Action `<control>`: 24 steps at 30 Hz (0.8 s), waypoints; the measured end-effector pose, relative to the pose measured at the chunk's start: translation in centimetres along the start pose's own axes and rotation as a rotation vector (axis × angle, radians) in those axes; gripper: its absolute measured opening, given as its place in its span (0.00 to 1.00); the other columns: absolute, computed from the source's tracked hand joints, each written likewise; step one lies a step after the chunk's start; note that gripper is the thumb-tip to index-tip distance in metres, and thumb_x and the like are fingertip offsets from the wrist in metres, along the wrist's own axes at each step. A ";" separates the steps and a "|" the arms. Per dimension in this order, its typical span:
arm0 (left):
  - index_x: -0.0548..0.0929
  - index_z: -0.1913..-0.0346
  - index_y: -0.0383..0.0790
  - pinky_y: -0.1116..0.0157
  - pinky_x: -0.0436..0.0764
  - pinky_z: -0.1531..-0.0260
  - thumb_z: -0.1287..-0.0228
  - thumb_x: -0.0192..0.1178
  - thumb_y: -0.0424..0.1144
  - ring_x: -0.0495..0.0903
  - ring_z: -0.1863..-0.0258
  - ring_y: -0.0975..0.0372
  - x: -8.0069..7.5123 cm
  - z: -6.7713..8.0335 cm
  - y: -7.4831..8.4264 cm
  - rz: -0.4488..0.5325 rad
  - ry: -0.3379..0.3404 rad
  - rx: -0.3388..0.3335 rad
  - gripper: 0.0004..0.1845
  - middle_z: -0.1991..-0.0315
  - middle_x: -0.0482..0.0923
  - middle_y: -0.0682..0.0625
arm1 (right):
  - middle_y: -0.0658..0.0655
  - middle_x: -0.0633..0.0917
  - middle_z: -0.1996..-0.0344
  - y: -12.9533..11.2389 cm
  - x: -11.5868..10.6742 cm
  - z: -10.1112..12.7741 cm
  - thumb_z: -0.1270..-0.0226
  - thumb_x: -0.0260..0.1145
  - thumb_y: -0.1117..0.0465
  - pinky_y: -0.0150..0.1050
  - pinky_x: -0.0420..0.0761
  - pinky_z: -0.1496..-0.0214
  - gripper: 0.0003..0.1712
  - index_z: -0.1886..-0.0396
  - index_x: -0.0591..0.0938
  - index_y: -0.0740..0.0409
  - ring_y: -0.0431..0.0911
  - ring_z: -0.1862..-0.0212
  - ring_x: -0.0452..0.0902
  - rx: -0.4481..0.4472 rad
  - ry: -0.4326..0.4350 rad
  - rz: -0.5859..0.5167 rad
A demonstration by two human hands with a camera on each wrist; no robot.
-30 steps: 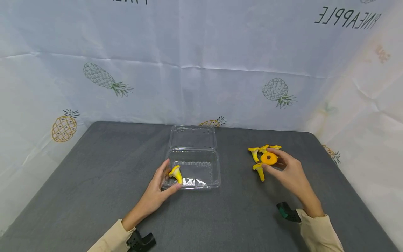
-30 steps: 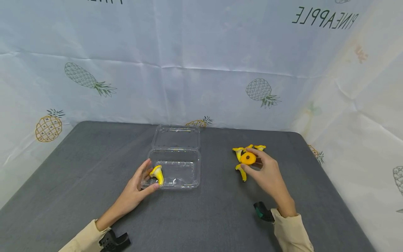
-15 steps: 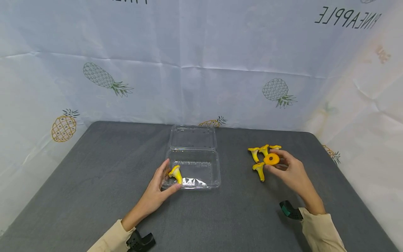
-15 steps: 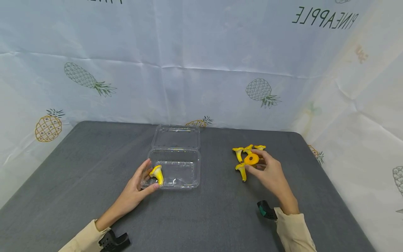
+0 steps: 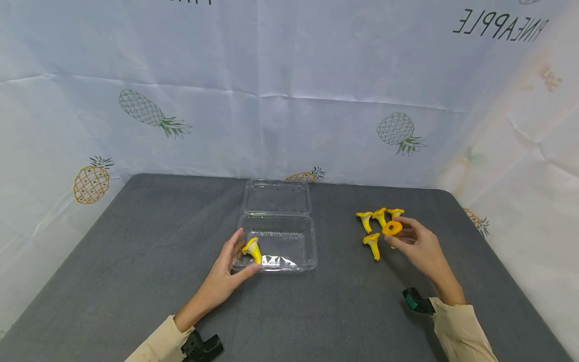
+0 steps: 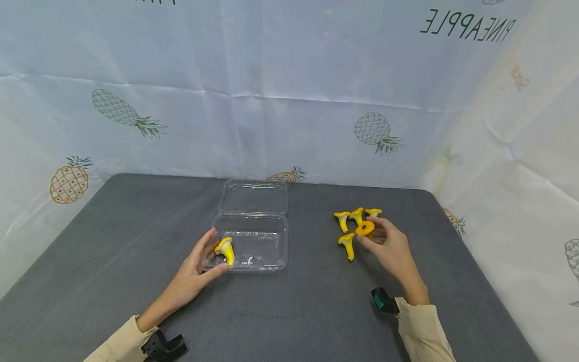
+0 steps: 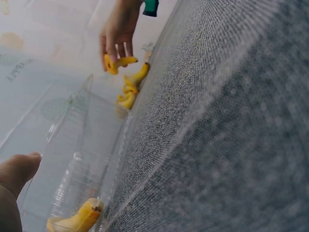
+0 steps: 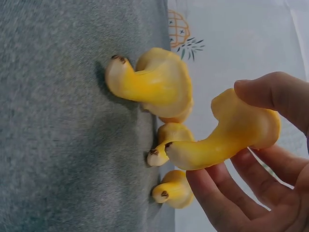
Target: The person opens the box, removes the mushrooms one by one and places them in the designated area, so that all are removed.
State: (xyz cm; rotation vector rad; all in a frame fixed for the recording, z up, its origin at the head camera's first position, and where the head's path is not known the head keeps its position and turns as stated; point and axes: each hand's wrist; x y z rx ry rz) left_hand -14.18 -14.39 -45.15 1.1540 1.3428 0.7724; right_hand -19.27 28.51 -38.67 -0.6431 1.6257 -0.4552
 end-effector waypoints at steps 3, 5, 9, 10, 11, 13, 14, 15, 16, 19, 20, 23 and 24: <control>0.43 0.20 0.41 0.36 0.55 0.28 0.32 0.64 0.43 0.52 0.22 0.42 0.0 0.0 0.0 -0.004 0.001 0.001 0.48 0.20 0.42 0.39 | 0.72 0.77 0.43 0.2 0.0 0.0 0.31 0.67 0.52 0.59 0.83 0.50 0.36 0.29 0.69 0.64 0.67 0.44 0.78 0.017 -0.017 0.012; 0.44 0.20 0.41 0.36 0.56 0.28 0.32 0.64 0.42 0.51 0.22 0.41 0.0 0.0 0.0 -0.007 0.003 0.004 0.48 0.20 0.42 0.40 | 0.71 0.76 0.42 0.4 0.0 -0.1 0.30 0.66 0.52 0.61 0.82 0.49 0.36 0.29 0.68 0.64 0.68 0.44 0.77 0.028 -0.022 0.011; 0.44 0.20 0.41 0.36 0.57 0.28 0.32 0.64 0.42 0.52 0.23 0.41 0.1 0.0 0.0 -0.019 0.007 0.005 0.48 0.20 0.43 0.40 | 0.72 0.76 0.42 0.8 0.1 0.0 0.29 0.65 0.52 0.58 0.83 0.52 0.36 0.29 0.66 0.66 0.66 0.45 0.78 0.043 -0.017 0.006; 0.44 0.20 0.41 0.36 0.57 0.28 0.32 0.64 0.43 0.52 0.23 0.41 0.1 0.0 0.0 -0.021 0.008 0.003 0.48 0.20 0.43 0.40 | 0.72 0.76 0.41 0.8 0.1 0.0 0.28 0.65 0.53 0.57 0.83 0.52 0.36 0.30 0.66 0.67 0.66 0.45 0.79 0.046 -0.017 0.002; 0.44 0.20 0.41 0.36 0.57 0.28 0.32 0.64 0.43 0.52 0.23 0.41 0.1 0.0 0.0 -0.022 0.008 0.001 0.48 0.20 0.43 0.40 | 0.72 0.76 0.41 0.9 0.2 0.0 0.28 0.64 0.53 0.57 0.84 0.52 0.35 0.30 0.66 0.67 0.66 0.45 0.79 0.052 -0.019 -0.002; 0.44 0.20 0.41 0.36 0.57 0.29 0.32 0.64 0.43 0.52 0.23 0.42 0.1 0.0 0.0 -0.023 0.007 -0.002 0.48 0.20 0.43 0.40 | 0.73 0.77 0.41 1.0 0.3 -0.1 0.27 0.63 0.52 0.55 0.84 0.53 0.35 0.30 0.66 0.68 0.66 0.45 0.80 0.064 -0.025 -0.007; 0.44 0.20 0.41 0.36 0.56 0.29 0.32 0.64 0.43 0.52 0.23 0.42 0.1 0.0 0.0 -0.024 0.006 -0.003 0.48 0.20 0.43 0.40 | 0.73 0.77 0.41 1.1 0.3 -0.1 0.27 0.63 0.52 0.55 0.84 0.53 0.34 0.31 0.66 0.68 0.66 0.45 0.80 0.070 -0.029 -0.011; 0.44 0.20 0.42 0.36 0.56 0.29 0.32 0.64 0.43 0.52 0.23 0.42 0.1 0.0 0.0 -0.024 0.006 -0.004 0.48 0.20 0.43 0.40 | 0.74 0.77 0.41 1.2 0.4 -0.1 0.27 0.63 0.52 0.54 0.84 0.53 0.34 0.31 0.66 0.68 0.66 0.45 0.80 0.075 -0.032 -0.014; 0.44 0.20 0.42 0.36 0.56 0.29 0.32 0.64 0.43 0.52 0.23 0.41 0.1 0.0 0.0 -0.025 0.005 -0.004 0.48 0.20 0.43 0.40 | 0.74 0.77 0.41 1.3 0.5 -0.1 0.27 0.63 0.52 0.54 0.85 0.53 0.34 0.31 0.67 0.67 0.66 0.45 0.80 0.079 -0.035 -0.016; 0.44 0.20 0.42 0.35 0.56 0.29 0.32 0.64 0.43 0.52 0.22 0.41 0.1 0.0 0.1 -0.026 0.005 -0.004 0.48 0.20 0.43 0.40 | 0.73 0.79 0.42 1.6 0.7 -0.2 0.27 0.62 0.52 0.52 0.85 0.54 0.32 0.32 0.68 0.66 0.66 0.45 0.80 0.076 -0.040 -0.016; 0.44 0.20 0.42 0.35 0.56 0.29 0.32 0.64 0.43 0.52 0.22 0.41 0.1 0.0 0.1 -0.027 0.005 -0.004 0.48 0.20 0.43 0.40 | 0.73 0.79 0.42 1.7 0.7 -0.2 0.27 0.63 0.52 0.52 0.85 0.55 0.32 0.32 0.69 0.66 0.67 0.45 0.80 0.071 -0.040 -0.017; 0.44 0.20 0.41 0.35 0.56 0.29 0.32 0.64 0.43 0.51 0.22 0.41 0.0 0.0 0.1 -0.026 0.005 0.000 0.48 0.20 0.42 0.40 | 0.73 0.80 0.43 1.9 0.8 -0.2 0.27 0.63 0.53 0.51 0.86 0.56 0.31 0.32 0.69 0.66 0.67 0.46 0.81 0.062 -0.043 -0.018; 0.44 0.20 0.41 0.35 0.56 0.29 0.32 0.64 0.43 0.51 0.22 0.41 0.0 0.1 0.1 -0.026 0.005 0.000 0.48 0.20 0.42 0.40 | 0.73 0.80 0.43 1.9 0.8 -0.2 0.27 0.63 0.53 0.51 0.86 0.55 0.31 0.32 0.69 0.66 0.66 0.46 0.81 0.062 -0.045 -0.017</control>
Point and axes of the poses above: each hand's wrist, its own z-axis away from the middle knuckle, its own x-axis out of the palm, y = z × x
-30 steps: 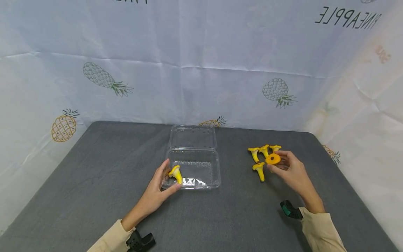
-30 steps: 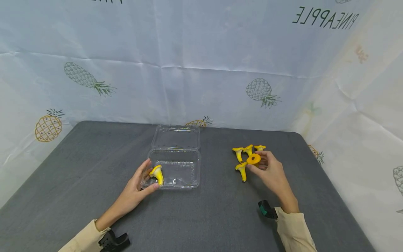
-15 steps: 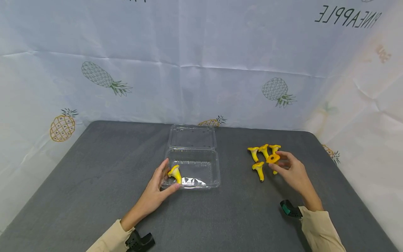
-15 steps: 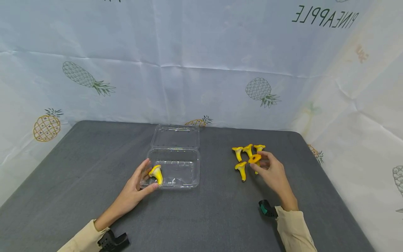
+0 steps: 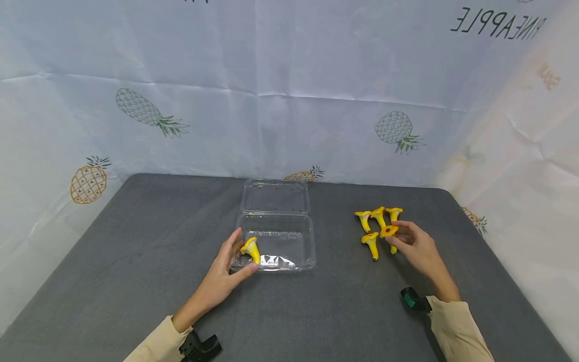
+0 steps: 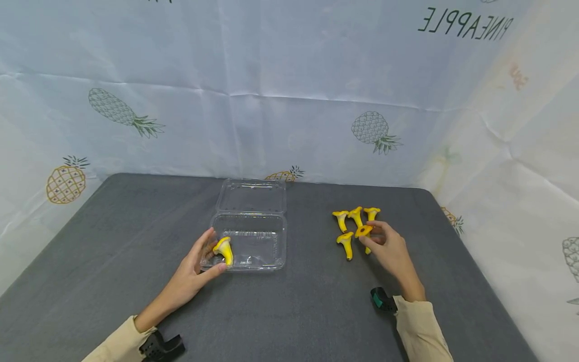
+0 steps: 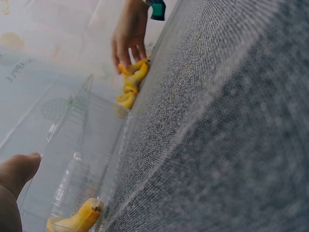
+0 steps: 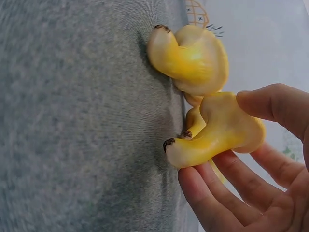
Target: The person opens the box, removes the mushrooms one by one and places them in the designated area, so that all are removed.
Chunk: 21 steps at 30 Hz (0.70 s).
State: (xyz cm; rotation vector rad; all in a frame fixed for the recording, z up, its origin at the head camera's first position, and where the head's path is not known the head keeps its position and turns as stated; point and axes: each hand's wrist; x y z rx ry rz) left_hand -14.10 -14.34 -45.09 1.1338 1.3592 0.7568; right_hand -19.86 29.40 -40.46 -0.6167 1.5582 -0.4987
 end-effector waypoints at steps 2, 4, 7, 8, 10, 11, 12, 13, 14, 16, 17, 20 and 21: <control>0.44 0.20 0.41 0.35 0.56 0.29 0.32 0.64 0.43 0.51 0.22 0.41 0.0 0.0 0.0 -0.003 -0.001 0.001 0.48 0.20 0.42 0.40 | 0.73 0.80 0.43 0.1 0.1 0.0 0.27 0.63 0.53 0.52 0.85 0.55 0.31 0.32 0.69 0.66 0.67 0.46 0.81 0.005 -0.005 -0.003; 0.44 0.20 0.41 0.35 0.56 0.29 0.32 0.64 0.43 0.51 0.22 0.41 0.0 0.0 0.0 -0.004 0.000 0.000 0.48 0.20 0.43 0.39 | 0.73 0.80 0.43 0.2 0.2 -0.1 0.27 0.63 0.52 0.53 0.85 0.54 0.32 0.32 0.69 0.66 0.67 0.46 0.81 0.011 -0.011 -0.004; 0.44 0.20 0.41 0.35 0.57 0.29 0.32 0.64 0.43 0.51 0.23 0.41 0.0 0.0 0.0 -0.004 -0.001 -0.002 0.48 0.20 0.43 0.39 | 0.73 0.79 0.43 0.3 0.3 -0.1 0.27 0.63 0.52 0.53 0.85 0.54 0.32 0.32 0.69 0.66 0.67 0.46 0.80 0.021 -0.016 -0.001; 0.44 0.20 0.41 0.35 0.57 0.29 0.32 0.64 0.43 0.51 0.23 0.41 0.0 0.0 0.0 -0.003 -0.001 -0.002 0.48 0.20 0.43 0.39 | 0.73 0.79 0.43 0.4 0.3 -0.2 0.27 0.63 0.51 0.53 0.85 0.54 0.32 0.32 0.69 0.66 0.67 0.46 0.80 0.023 -0.016 0.000; 0.44 0.20 0.41 0.36 0.57 0.29 0.32 0.64 0.43 0.52 0.23 0.41 0.0 0.0 0.1 -0.001 -0.002 -0.004 0.48 0.20 0.43 0.39 | 0.73 0.79 0.43 0.6 0.4 -0.2 0.26 0.62 0.51 0.53 0.86 0.54 0.32 0.32 0.69 0.66 0.67 0.46 0.80 0.031 -0.017 -0.001; 0.44 0.20 0.41 0.36 0.57 0.29 0.32 0.64 0.43 0.52 0.23 0.41 0.0 0.0 0.1 -0.001 -0.003 -0.005 0.48 0.20 0.42 0.39 | 0.73 0.79 0.43 0.7 0.4 -0.3 0.26 0.62 0.50 0.52 0.86 0.54 0.32 0.32 0.69 0.66 0.67 0.46 0.80 0.035 -0.018 -0.001; 0.44 0.20 0.41 0.36 0.57 0.29 0.32 0.64 0.43 0.52 0.23 0.41 0.0 0.0 0.1 0.001 -0.003 -0.005 0.48 0.20 0.42 0.39 | 0.73 0.79 0.43 0.8 0.4 -0.3 0.26 0.62 0.50 0.52 0.86 0.54 0.32 0.32 0.69 0.66 0.67 0.46 0.80 0.037 -0.020 -0.003; 0.44 0.20 0.41 0.36 0.57 0.29 0.32 0.64 0.43 0.52 0.23 0.41 0.0 0.0 0.1 0.002 -0.004 -0.006 0.48 0.20 0.42 0.39 | 0.73 0.79 0.43 0.8 0.4 -0.3 0.26 0.62 0.50 0.51 0.86 0.55 0.32 0.32 0.69 0.66 0.67 0.46 0.80 0.038 -0.024 -0.005; 0.43 0.20 0.41 0.36 0.57 0.28 0.32 0.64 0.43 0.52 0.23 0.41 0.0 -0.1 0.1 0.003 -0.004 -0.006 0.48 0.20 0.42 0.39 | 0.73 0.79 0.43 0.9 0.4 -0.3 0.26 0.61 0.50 0.51 0.86 0.55 0.32 0.32 0.68 0.66 0.67 0.46 0.80 0.039 -0.029 -0.006; 0.43 0.20 0.41 0.36 0.57 0.28 0.32 0.64 0.43 0.52 0.23 0.41 -0.1 -0.1 0.1 0.005 -0.006 -0.007 0.48 0.20 0.42 0.39 | 0.73 0.79 0.43 1.1 0.4 -0.4 0.26 0.62 0.51 0.47 0.86 0.56 0.32 0.32 0.68 0.66 0.66 0.46 0.81 0.035 -0.041 -0.006; 0.43 0.20 0.41 0.36 0.57 0.28 0.32 0.64 0.43 0.52 0.23 0.41 -0.1 -0.1 0.1 0.007 -0.007 -0.005 0.48 0.20 0.42 0.39 | 0.73 0.79 0.43 1.1 0.4 -0.4 0.26 0.62 0.51 0.46 0.86 0.57 0.32 0.31 0.68 0.66 0.66 0.46 0.81 0.036 -0.047 -0.007; 0.43 0.20 0.40 0.37 0.57 0.28 0.32 0.64 0.43 0.53 0.23 0.42 -0.1 -0.1 0.0 0.014 -0.008 0.003 0.48 0.20 0.43 0.39 | 0.73 0.79 0.43 1.4 0.5 -0.4 0.28 0.64 0.54 0.45 0.85 0.57 0.33 0.31 0.67 0.66 0.64 0.46 0.81 0.037 -0.064 0.004; 0.44 0.20 0.40 0.37 0.57 0.28 0.32 0.64 0.42 0.53 0.23 0.42 -0.1 -0.1 0.0 0.016 -0.008 0.004 0.48 0.20 0.43 0.39 | 0.73 0.79 0.43 1.5 0.5 -0.4 0.28 0.65 0.56 0.45 0.85 0.57 0.33 0.31 0.67 0.66 0.64 0.47 0.81 0.037 -0.068 0.008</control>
Point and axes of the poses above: each hand's wrist, its own z-axis away from the middle knuckle, its own x-axis out of the palm, y = z × x
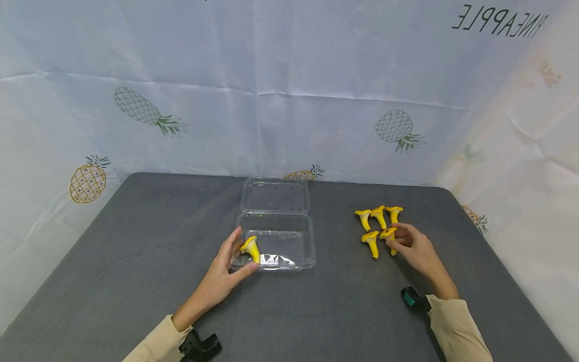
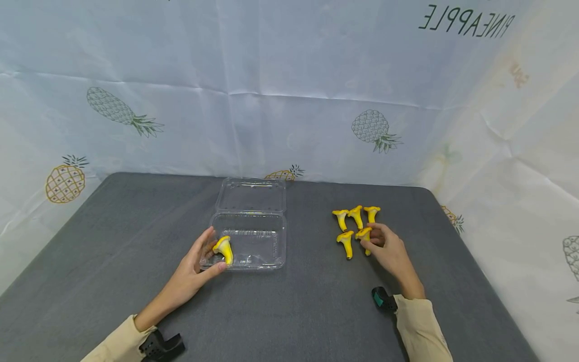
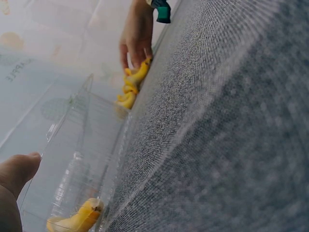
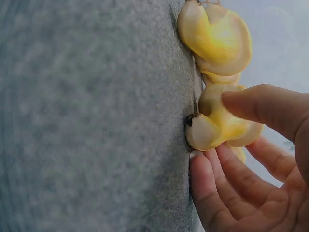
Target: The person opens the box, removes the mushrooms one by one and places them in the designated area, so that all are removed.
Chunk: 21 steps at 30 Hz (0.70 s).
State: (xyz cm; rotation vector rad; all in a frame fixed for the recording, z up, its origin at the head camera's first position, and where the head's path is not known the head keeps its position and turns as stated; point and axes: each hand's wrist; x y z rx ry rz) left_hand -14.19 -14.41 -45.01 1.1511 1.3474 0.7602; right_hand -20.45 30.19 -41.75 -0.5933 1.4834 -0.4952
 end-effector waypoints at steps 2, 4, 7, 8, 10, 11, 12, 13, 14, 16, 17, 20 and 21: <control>0.43 0.20 0.40 0.37 0.57 0.28 0.32 0.64 0.42 0.54 0.23 0.42 0.0 0.0 0.0 0.002 0.000 0.005 0.48 0.20 0.44 0.39 | 0.73 0.79 0.44 0.1 0.0 0.0 0.29 0.66 0.57 0.48 0.85 0.56 0.33 0.31 0.67 0.66 0.63 0.48 0.81 0.005 -0.006 0.007; 0.43 0.20 0.40 0.36 0.57 0.28 0.32 0.64 0.42 0.54 0.23 0.42 0.0 0.0 0.0 0.001 0.000 0.005 0.48 0.20 0.44 0.39 | 0.73 0.79 0.46 0.2 0.0 0.0 0.30 0.66 0.59 0.49 0.85 0.56 0.33 0.31 0.67 0.66 0.63 0.49 0.81 0.004 -0.009 0.015; 0.43 0.20 0.40 0.36 0.57 0.29 0.32 0.64 0.43 0.54 0.23 0.42 0.0 0.0 0.0 -0.006 -0.002 0.002 0.48 0.20 0.44 0.38 | 0.71 0.80 0.49 0.3 0.0 0.0 0.30 0.66 0.60 0.48 0.85 0.58 0.32 0.31 0.68 0.66 0.63 0.50 0.82 0.005 -0.006 0.020; 0.43 0.20 0.40 0.36 0.57 0.29 0.32 0.64 0.43 0.54 0.23 0.42 0.0 0.0 0.0 -0.008 -0.001 0.002 0.48 0.20 0.44 0.38 | 0.71 0.80 0.50 0.3 0.0 0.0 0.30 0.66 0.60 0.47 0.85 0.58 0.32 0.31 0.68 0.66 0.63 0.51 0.82 0.005 -0.005 0.018; 0.43 0.20 0.40 0.36 0.57 0.29 0.32 0.64 0.43 0.54 0.23 0.42 0.0 0.0 -0.1 -0.013 -0.001 0.000 0.48 0.20 0.44 0.38 | 0.70 0.81 0.50 0.3 0.0 0.0 0.30 0.66 0.60 0.47 0.85 0.58 0.32 0.31 0.68 0.66 0.63 0.51 0.83 0.005 0.001 0.019; 0.43 0.20 0.40 0.36 0.58 0.29 0.32 0.64 0.43 0.54 0.23 0.42 0.0 -0.1 -0.1 -0.016 0.001 0.001 0.48 0.20 0.44 0.38 | 0.71 0.81 0.49 0.2 0.0 0.0 0.30 0.66 0.60 0.47 0.85 0.58 0.32 0.31 0.68 0.66 0.63 0.51 0.83 0.006 0.004 0.018; 0.43 0.20 0.40 0.37 0.58 0.29 0.32 0.64 0.43 0.54 0.23 0.42 0.0 -0.1 -0.1 -0.017 0.002 0.002 0.48 0.20 0.44 0.38 | 0.71 0.81 0.49 0.2 0.1 -0.1 0.30 0.66 0.60 0.47 0.86 0.58 0.32 0.31 0.68 0.66 0.63 0.51 0.83 0.007 0.007 0.017; 0.43 0.20 0.40 0.37 0.58 0.29 0.32 0.64 0.43 0.54 0.23 0.42 0.0 -0.1 -0.1 -0.018 0.003 0.003 0.48 0.20 0.44 0.38 | 0.71 0.81 0.49 0.2 0.1 -0.1 0.30 0.66 0.60 0.47 0.86 0.59 0.32 0.31 0.68 0.66 0.63 0.51 0.83 0.010 0.010 0.015; 0.43 0.20 0.40 0.37 0.58 0.29 0.32 0.64 0.43 0.54 0.23 0.42 0.0 -0.1 -0.1 -0.018 0.003 0.004 0.48 0.20 0.44 0.38 | 0.71 0.81 0.49 0.2 0.2 -0.1 0.30 0.66 0.60 0.47 0.86 0.59 0.32 0.31 0.68 0.66 0.63 0.51 0.83 0.014 0.014 0.015; 0.43 0.20 0.40 0.37 0.58 0.28 0.32 0.64 0.43 0.54 0.23 0.42 0.0 -0.1 -0.1 -0.017 0.004 0.004 0.48 0.20 0.44 0.38 | 0.72 0.80 0.48 0.1 0.2 -0.1 0.30 0.66 0.60 0.46 0.87 0.59 0.32 0.30 0.67 0.67 0.63 0.51 0.83 0.024 0.020 0.014; 0.43 0.20 0.40 0.37 0.58 0.28 0.32 0.64 0.43 0.54 0.23 0.42 0.0 -0.1 -0.1 -0.016 0.004 0.004 0.48 0.20 0.44 0.38 | 0.72 0.80 0.48 0.0 0.3 -0.1 0.30 0.66 0.61 0.46 0.87 0.60 0.33 0.30 0.67 0.67 0.63 0.51 0.83 0.030 0.023 0.012; 0.43 0.20 0.41 0.37 0.58 0.28 0.32 0.64 0.43 0.54 0.23 0.42 0.1 0.0 -0.1 -0.016 0.003 0.000 0.48 0.20 0.44 0.38 | 0.73 0.79 0.48 -0.1 0.4 -0.2 0.30 0.66 0.61 0.45 0.87 0.61 0.33 0.30 0.67 0.67 0.63 0.52 0.84 0.043 0.027 0.009; 0.44 0.20 0.41 0.37 0.58 0.28 0.32 0.64 0.43 0.54 0.23 0.42 0.1 0.0 -0.1 -0.016 0.003 -0.001 0.48 0.20 0.44 0.39 | 0.73 0.79 0.48 -0.1 0.4 -0.2 0.30 0.66 0.60 0.45 0.87 0.61 0.33 0.31 0.67 0.67 0.63 0.52 0.84 0.045 0.028 0.007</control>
Point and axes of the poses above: each hand's wrist, its own z-axis away from the middle knuckle, its own x-axis out of the palm, y = z × x
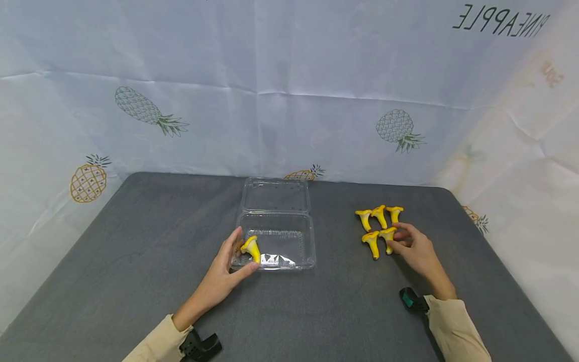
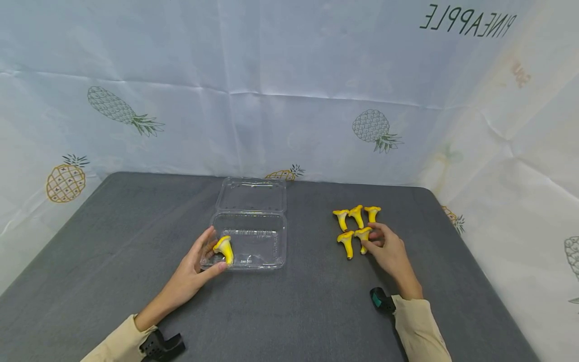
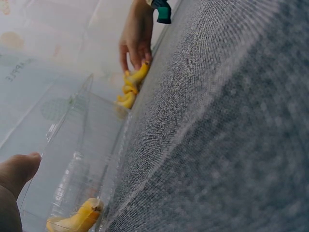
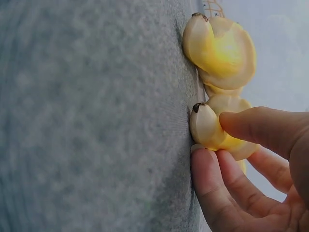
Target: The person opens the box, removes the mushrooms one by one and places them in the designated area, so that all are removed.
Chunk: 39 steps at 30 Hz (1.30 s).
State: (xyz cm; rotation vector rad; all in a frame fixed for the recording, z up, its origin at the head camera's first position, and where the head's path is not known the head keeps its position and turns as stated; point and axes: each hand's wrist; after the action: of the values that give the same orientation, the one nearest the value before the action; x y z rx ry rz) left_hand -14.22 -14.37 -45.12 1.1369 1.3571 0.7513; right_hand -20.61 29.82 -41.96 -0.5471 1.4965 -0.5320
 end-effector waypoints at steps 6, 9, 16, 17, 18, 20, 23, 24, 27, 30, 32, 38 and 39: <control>0.44 0.20 0.40 0.36 0.57 0.29 0.32 0.64 0.43 0.54 0.23 0.41 0.0 0.1 0.1 -0.001 0.001 0.004 0.48 0.20 0.44 0.38 | 0.72 0.80 0.49 -0.2 0.0 0.1 0.31 0.66 0.61 0.43 0.86 0.62 0.32 0.31 0.68 0.68 0.61 0.53 0.84 -0.002 0.000 -0.004; 0.44 0.20 0.39 0.36 0.57 0.29 0.32 0.64 0.42 0.54 0.23 0.41 0.0 0.1 0.2 -0.003 0.001 0.008 0.48 0.21 0.45 0.37 | 0.70 0.80 0.50 -0.2 0.0 0.1 0.31 0.66 0.61 0.40 0.86 0.63 0.32 0.32 0.68 0.68 0.59 0.54 0.85 -0.008 -0.007 -0.012; 0.44 0.20 0.38 0.36 0.58 0.29 0.32 0.64 0.42 0.55 0.24 0.41 -0.1 0.1 0.1 -0.006 0.002 0.013 0.48 0.21 0.45 0.37 | 0.70 0.80 0.50 -0.3 -0.1 0.1 0.30 0.66 0.62 0.34 0.83 0.66 0.31 0.32 0.68 0.68 0.54 0.59 0.86 -0.018 -0.023 -0.017; 0.44 0.20 0.39 0.36 0.58 0.29 0.32 0.64 0.42 0.55 0.24 0.41 -0.1 0.1 0.1 -0.006 0.001 0.013 0.48 0.21 0.45 0.37 | 0.71 0.80 0.50 -0.3 -0.2 0.1 0.31 0.66 0.62 0.35 0.83 0.66 0.31 0.32 0.68 0.69 0.55 0.59 0.86 -0.017 -0.023 -0.015; 0.44 0.20 0.39 0.36 0.57 0.29 0.32 0.64 0.42 0.55 0.24 0.41 -0.1 0.1 0.1 -0.005 0.001 0.014 0.48 0.21 0.45 0.37 | 0.71 0.80 0.50 -0.3 -0.2 0.1 0.31 0.66 0.61 0.35 0.83 0.66 0.31 0.32 0.68 0.69 0.55 0.58 0.86 -0.016 -0.023 -0.012; 0.44 0.20 0.39 0.36 0.57 0.29 0.32 0.64 0.42 0.55 0.23 0.41 -0.1 0.1 0.1 -0.003 0.000 0.015 0.48 0.21 0.45 0.37 | 0.71 0.79 0.50 -0.3 -0.2 0.1 0.31 0.66 0.61 0.36 0.83 0.65 0.32 0.32 0.68 0.68 0.57 0.57 0.85 -0.014 -0.022 -0.007; 0.44 0.20 0.38 0.36 0.57 0.29 0.32 0.64 0.42 0.54 0.23 0.41 -0.1 0.1 0.1 -0.003 0.000 0.016 0.48 0.21 0.45 0.37 | 0.72 0.79 0.49 -0.2 -0.2 0.1 0.31 0.66 0.60 0.39 0.85 0.64 0.32 0.32 0.68 0.68 0.60 0.55 0.85 -0.009 -0.023 -0.005; 0.44 0.20 0.38 0.36 0.57 0.29 0.32 0.64 0.42 0.54 0.23 0.41 -0.1 0.1 0.1 -0.003 0.000 0.016 0.48 0.21 0.45 0.37 | 0.72 0.79 0.48 -0.2 -0.2 0.1 0.31 0.66 0.60 0.40 0.85 0.64 0.32 0.32 0.68 0.68 0.60 0.55 0.84 -0.006 -0.023 -0.005; 0.44 0.20 0.38 0.36 0.57 0.29 0.32 0.64 0.42 0.54 0.23 0.41 -0.1 0.1 0.1 -0.002 -0.001 0.015 0.48 0.21 0.45 0.37 | 0.72 0.79 0.48 -0.1 -0.3 0.1 0.31 0.66 0.59 0.42 0.86 0.63 0.33 0.32 0.68 0.67 0.62 0.54 0.84 0.002 -0.028 -0.004; 0.44 0.20 0.38 0.36 0.56 0.29 0.32 0.64 0.42 0.53 0.23 0.41 -0.1 0.0 0.1 0.002 -0.004 0.012 0.48 0.21 0.44 0.37 | 0.71 0.79 0.47 0.0 -0.4 0.1 0.31 0.67 0.58 0.43 0.86 0.62 0.33 0.31 0.68 0.66 0.62 0.53 0.83 0.010 -0.035 -0.004; 0.44 0.20 0.39 0.36 0.56 0.28 0.32 0.64 0.42 0.53 0.23 0.41 0.0 0.1 0.0 0.002 -0.004 0.010 0.48 0.21 0.44 0.37 | 0.71 0.79 0.48 0.0 -0.4 0.1 0.31 0.67 0.58 0.42 0.85 0.62 0.33 0.31 0.68 0.65 0.62 0.53 0.84 0.009 -0.039 -0.006; 0.44 0.20 0.39 0.36 0.57 0.29 0.32 0.64 0.43 0.53 0.23 0.41 0.0 0.1 0.0 -0.003 -0.002 0.007 0.48 0.20 0.44 0.38 | 0.70 0.79 0.49 -0.1 -0.4 0.2 0.32 0.68 0.59 0.40 0.83 0.63 0.33 0.32 0.69 0.66 0.59 0.55 0.84 -0.003 -0.051 -0.011; 0.44 0.20 0.39 0.36 0.57 0.29 0.32 0.64 0.43 0.53 0.23 0.41 -0.1 0.1 0.0 -0.003 -0.002 0.008 0.48 0.20 0.44 0.37 | 0.70 0.80 0.50 -0.2 -0.3 0.2 0.32 0.68 0.59 0.40 0.83 0.64 0.33 0.32 0.69 0.66 0.58 0.56 0.85 -0.004 -0.051 -0.009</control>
State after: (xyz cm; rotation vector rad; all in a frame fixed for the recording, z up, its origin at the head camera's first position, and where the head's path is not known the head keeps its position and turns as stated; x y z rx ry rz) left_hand -14.15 -14.42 -45.07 1.1414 1.3605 0.7427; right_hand -20.41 29.91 -41.62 -0.5669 1.4477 -0.5192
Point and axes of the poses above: each hand's wrist, its own z-axis away from the middle knuckle, its own x-axis out of the palm, y = z × x
